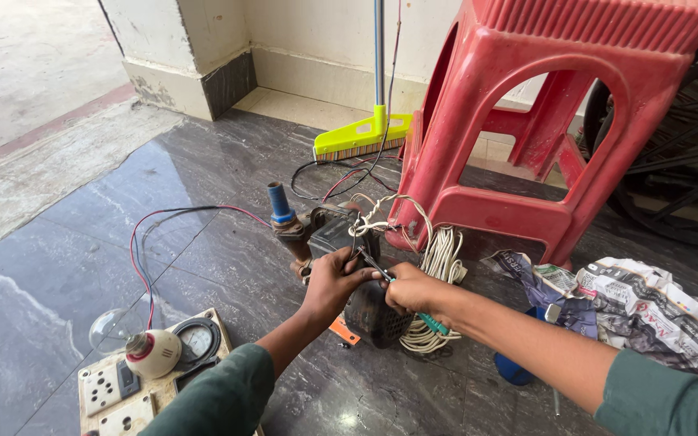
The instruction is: The person sits on the floor and repairs a small electric motor by stripping, twisting, and connecting wires to its terminals. They use a wire stripper, pliers, and a screwdriver to manipulate the wires and secure the connections.
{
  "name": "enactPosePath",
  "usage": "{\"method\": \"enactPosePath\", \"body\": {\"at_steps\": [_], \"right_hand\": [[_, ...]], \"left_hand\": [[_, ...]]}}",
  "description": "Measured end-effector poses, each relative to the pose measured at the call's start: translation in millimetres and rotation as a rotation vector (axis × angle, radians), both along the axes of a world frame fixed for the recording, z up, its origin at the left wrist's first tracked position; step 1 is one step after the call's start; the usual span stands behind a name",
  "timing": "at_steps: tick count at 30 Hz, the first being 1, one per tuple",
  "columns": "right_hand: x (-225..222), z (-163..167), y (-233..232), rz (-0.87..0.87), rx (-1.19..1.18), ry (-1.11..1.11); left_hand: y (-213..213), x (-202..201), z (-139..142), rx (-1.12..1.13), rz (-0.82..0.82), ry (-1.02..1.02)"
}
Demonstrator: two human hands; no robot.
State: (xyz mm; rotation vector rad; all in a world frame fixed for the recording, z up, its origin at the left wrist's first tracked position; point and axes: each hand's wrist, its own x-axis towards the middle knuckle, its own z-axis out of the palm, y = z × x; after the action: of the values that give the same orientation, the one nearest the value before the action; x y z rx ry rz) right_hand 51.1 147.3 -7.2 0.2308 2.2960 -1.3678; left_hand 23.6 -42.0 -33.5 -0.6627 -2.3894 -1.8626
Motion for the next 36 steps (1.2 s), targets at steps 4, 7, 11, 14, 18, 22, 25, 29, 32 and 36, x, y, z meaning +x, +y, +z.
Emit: {"method": "enactPosePath", "body": {"at_steps": [4,7,11,14,18,22,25,29,32,36], "right_hand": [[-20.8,-10.1,10.6,-0.555,-0.540,-0.056],[-13.5,-20.0,20.5,-0.437,-0.516,-0.121],[5.9,-25.5,22.7,-0.462,-0.358,-0.187],[13.1,-19.1,22.3,-0.344,-0.262,-0.129],[16.1,-5.3,19.0,-0.180,-0.128,-0.017],[14.9,8.3,3.2,-0.048,0.060,0.019],[14.2,19.8,-10.1,0.062,0.301,0.126],[13.2,31.2,-25.3,0.171,0.442,0.252],[12.0,37.0,-32.5,0.212,0.542,0.235],[13.2,45.0,-37.2,0.200,0.580,0.189]], "left_hand": [[18.5,4.1,-11.9,0.579,0.214,-0.303],[17.5,4.0,-14.9,0.333,0.159,-0.179],[10.5,5.5,-9.2,0.375,0.045,-0.227],[3.5,11.2,-3.0,0.282,0.037,-0.192],[-5.0,19.2,1.6,0.156,0.032,-0.103],[-8.4,25.3,1.1,0.323,-0.062,-0.042],[-10.2,26.7,1.3,0.309,-0.074,-0.056],[-10.7,25.6,2.4,0.250,-0.046,-0.073],[-10.4,24.7,2.0,0.237,-0.033,-0.069],[-9.7,23.3,0.7,0.239,-0.027,-0.087]]}}
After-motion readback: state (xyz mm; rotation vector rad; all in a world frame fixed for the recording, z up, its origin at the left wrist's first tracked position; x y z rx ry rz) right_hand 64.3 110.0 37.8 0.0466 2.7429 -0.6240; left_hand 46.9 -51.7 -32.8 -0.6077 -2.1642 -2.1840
